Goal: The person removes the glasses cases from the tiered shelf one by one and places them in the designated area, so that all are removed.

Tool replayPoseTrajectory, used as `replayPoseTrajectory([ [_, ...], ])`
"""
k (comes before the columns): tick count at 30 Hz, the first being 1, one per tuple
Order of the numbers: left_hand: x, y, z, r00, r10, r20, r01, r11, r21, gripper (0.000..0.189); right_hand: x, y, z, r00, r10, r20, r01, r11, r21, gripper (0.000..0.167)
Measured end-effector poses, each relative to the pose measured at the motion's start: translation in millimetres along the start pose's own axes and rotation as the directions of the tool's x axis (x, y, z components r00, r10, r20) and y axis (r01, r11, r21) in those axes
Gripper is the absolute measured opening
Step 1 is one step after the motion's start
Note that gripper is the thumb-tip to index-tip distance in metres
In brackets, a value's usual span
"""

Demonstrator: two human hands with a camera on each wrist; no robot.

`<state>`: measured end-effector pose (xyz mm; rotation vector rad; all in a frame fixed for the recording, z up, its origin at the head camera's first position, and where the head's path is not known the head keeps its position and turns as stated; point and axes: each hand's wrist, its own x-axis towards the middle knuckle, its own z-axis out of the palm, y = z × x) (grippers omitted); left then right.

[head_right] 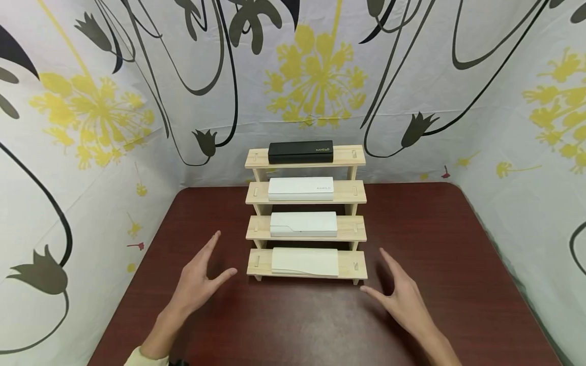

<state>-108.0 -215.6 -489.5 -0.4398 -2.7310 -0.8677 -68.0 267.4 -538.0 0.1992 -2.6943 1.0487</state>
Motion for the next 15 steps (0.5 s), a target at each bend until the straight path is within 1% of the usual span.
replayPoseTrajectory([
  [6,-0.4,6.8,10.7,0.999,0.033,-0.037,-0.036,0.997,-0.074,0.103,2.8,-3.7,5.9,0.999,0.031,-0.015,-0.03,0.998,0.055,0.098],
  [9,-0.8,9.7,16.4,0.998,0.039,-0.049,-0.044,0.994,-0.098,0.102,4.5,-4.9,8.6,0.999,0.041,-0.019,-0.04,0.996,0.075,0.095],
  [12,-0.4,12.1,21.4,0.997,0.049,-0.054,-0.055,0.992,-0.116,0.1,6.5,-5.4,10.6,0.999,0.044,-0.024,-0.041,0.995,0.091,0.094],
  [15,-0.1,13.7,26.5,0.997,0.061,-0.056,-0.068,0.989,-0.13,0.097,8.1,-5.7,12.5,0.999,0.031,-0.032,-0.027,0.993,0.113,0.091],
])
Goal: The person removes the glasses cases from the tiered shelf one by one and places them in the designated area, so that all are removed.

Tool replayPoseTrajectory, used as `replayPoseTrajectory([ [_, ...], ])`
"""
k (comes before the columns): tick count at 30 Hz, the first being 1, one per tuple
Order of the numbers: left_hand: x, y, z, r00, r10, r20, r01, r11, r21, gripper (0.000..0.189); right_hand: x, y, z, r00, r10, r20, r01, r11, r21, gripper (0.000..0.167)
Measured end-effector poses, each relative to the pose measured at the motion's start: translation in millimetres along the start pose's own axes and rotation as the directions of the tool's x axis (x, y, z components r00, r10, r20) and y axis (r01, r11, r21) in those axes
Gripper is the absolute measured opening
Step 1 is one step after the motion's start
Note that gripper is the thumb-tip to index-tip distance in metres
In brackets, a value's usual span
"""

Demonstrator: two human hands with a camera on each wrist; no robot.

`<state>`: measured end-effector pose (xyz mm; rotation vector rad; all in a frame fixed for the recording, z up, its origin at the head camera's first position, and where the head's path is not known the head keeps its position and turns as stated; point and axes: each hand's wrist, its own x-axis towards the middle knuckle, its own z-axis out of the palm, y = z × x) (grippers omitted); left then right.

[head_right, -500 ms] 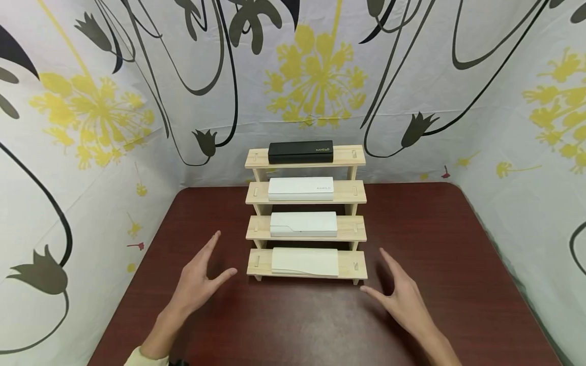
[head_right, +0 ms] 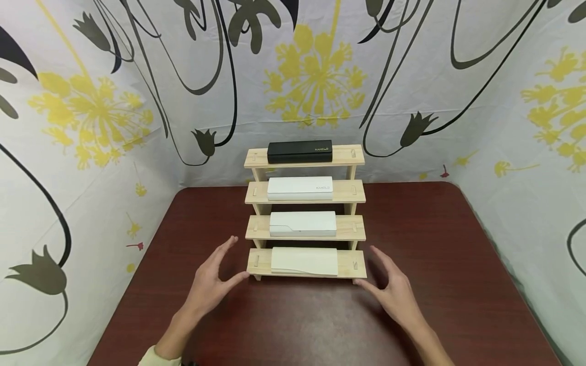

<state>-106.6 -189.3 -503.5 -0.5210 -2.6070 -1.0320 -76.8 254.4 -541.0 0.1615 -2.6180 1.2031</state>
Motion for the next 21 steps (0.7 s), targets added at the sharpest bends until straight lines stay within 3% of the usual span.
replayPoseTrajectory([
  [8,0.3,3.6,12.5,1.0,0.006,0.011,-0.005,0.999,-0.034,0.088,3.4,-2.3,7.3,0.998,-0.056,-0.001,0.055,0.989,0.137,0.086],
  [13,-0.5,6.1,16.7,0.999,-0.023,0.044,0.025,0.998,-0.051,0.085,5.3,-1.1,10.1,0.999,-0.051,0.0,0.05,0.991,0.123,0.085],
  [21,0.0,6.0,27.3,0.999,0.007,0.048,-0.003,0.998,-0.063,0.084,7.4,-2.3,13.6,0.998,-0.065,-0.015,0.066,0.991,0.115,0.083],
])
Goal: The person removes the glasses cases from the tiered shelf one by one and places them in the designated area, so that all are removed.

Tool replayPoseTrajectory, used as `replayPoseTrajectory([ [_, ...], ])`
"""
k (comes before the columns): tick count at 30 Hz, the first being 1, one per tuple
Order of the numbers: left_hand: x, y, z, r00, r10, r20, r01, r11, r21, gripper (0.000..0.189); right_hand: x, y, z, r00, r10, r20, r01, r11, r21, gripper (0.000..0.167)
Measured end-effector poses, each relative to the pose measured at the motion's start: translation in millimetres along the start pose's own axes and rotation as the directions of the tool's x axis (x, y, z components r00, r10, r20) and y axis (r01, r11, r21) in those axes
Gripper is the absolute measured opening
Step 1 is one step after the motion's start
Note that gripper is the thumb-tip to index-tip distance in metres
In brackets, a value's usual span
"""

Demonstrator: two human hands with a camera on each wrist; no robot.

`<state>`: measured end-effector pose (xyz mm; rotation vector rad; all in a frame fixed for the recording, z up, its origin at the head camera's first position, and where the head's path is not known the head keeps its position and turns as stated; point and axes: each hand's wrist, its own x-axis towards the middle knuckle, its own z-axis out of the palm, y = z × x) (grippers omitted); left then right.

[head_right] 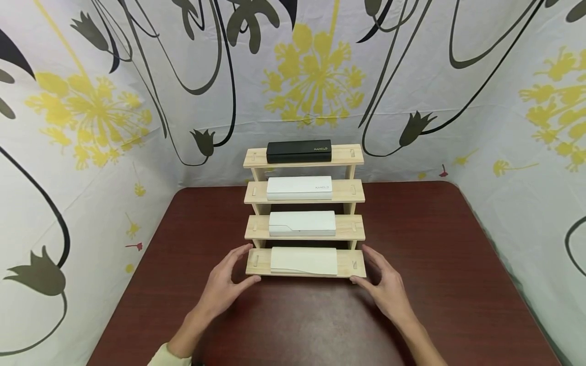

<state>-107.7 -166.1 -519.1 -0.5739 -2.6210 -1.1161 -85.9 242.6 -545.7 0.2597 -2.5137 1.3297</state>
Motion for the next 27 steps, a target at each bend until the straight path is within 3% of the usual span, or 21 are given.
replayPoseTrajectory([
  [12,8.8,5.3,16.3,0.999,-0.013,0.045,0.015,0.999,-0.042,0.083,1.5,1.0,4.1,1.0,-0.006,0.011,0.007,0.998,-0.061,0.086],
  [27,16.7,8.8,32.5,0.995,-0.026,0.098,0.03,0.999,-0.032,0.084,3.2,6.8,5.9,1.0,-0.025,0.002,0.025,0.997,-0.071,0.084],
])
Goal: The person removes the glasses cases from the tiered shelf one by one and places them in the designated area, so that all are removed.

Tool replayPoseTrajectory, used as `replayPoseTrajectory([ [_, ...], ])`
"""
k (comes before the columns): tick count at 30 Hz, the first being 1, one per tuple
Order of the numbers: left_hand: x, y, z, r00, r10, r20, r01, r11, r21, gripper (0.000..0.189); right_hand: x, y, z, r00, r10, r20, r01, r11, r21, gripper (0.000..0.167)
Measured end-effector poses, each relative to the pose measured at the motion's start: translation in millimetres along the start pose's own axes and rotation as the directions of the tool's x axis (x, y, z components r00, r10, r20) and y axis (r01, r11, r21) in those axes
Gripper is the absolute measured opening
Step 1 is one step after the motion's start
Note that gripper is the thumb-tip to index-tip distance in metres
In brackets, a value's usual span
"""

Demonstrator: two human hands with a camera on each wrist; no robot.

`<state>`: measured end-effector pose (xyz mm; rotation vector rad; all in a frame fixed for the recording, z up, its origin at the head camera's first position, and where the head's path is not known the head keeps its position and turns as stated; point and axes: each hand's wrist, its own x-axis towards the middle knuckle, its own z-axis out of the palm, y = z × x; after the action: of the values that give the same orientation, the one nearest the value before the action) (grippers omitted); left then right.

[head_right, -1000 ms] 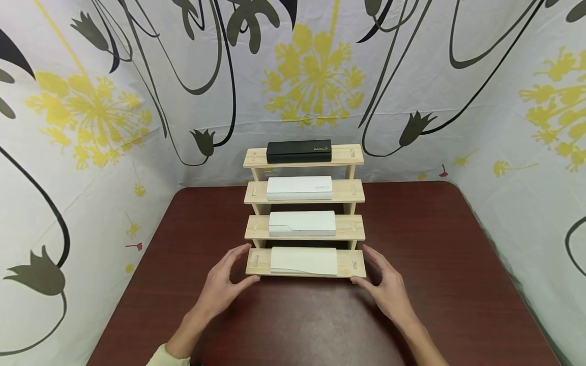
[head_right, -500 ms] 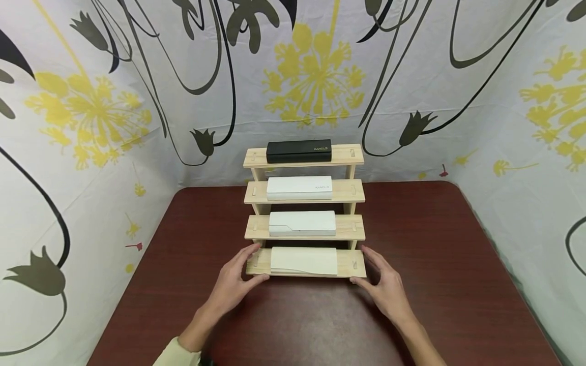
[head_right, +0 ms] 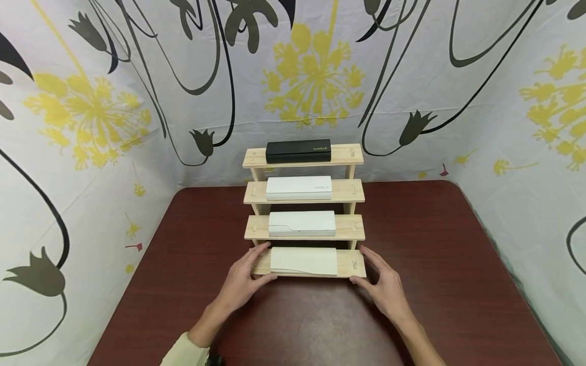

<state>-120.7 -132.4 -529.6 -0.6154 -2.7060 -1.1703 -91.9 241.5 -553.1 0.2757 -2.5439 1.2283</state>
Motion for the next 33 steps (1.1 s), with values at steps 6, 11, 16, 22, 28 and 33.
replayPoseTrajectory([
  [6,2.9,0.7,3.6,1.0,0.006,0.0,-0.006,1.0,0.006,0.083,-0.2,0.8,0.3,1.0,0.01,0.004,-0.01,1.0,0.006,0.082],
  [11,5.1,2.1,6.2,1.0,-0.007,0.016,0.006,1.0,0.015,0.08,0.2,1.7,0.1,1.0,0.009,0.011,-0.009,0.999,0.032,0.081],
  [16,6.6,2.4,8.6,1.0,-0.009,0.028,0.009,1.0,0.022,0.078,0.9,1.4,-0.2,0.999,0.021,0.026,-0.022,0.999,0.043,0.08],
  [22,7.0,1.8,10.2,1.0,0.004,0.03,-0.005,1.0,0.028,0.078,1.5,0.1,-0.6,0.998,0.038,0.04,-0.04,0.998,0.047,0.08],
  [28,8.9,1.3,11.4,0.999,0.024,0.035,-0.026,0.999,0.037,0.077,2.0,0.1,-1.8,0.998,0.034,0.044,-0.037,0.997,0.062,0.078],
  [33,9.8,-0.1,12.5,0.999,0.039,0.029,-0.04,0.998,0.044,0.076,2.2,-0.1,-2.4,0.998,0.04,0.048,-0.043,0.997,0.064,0.077],
])
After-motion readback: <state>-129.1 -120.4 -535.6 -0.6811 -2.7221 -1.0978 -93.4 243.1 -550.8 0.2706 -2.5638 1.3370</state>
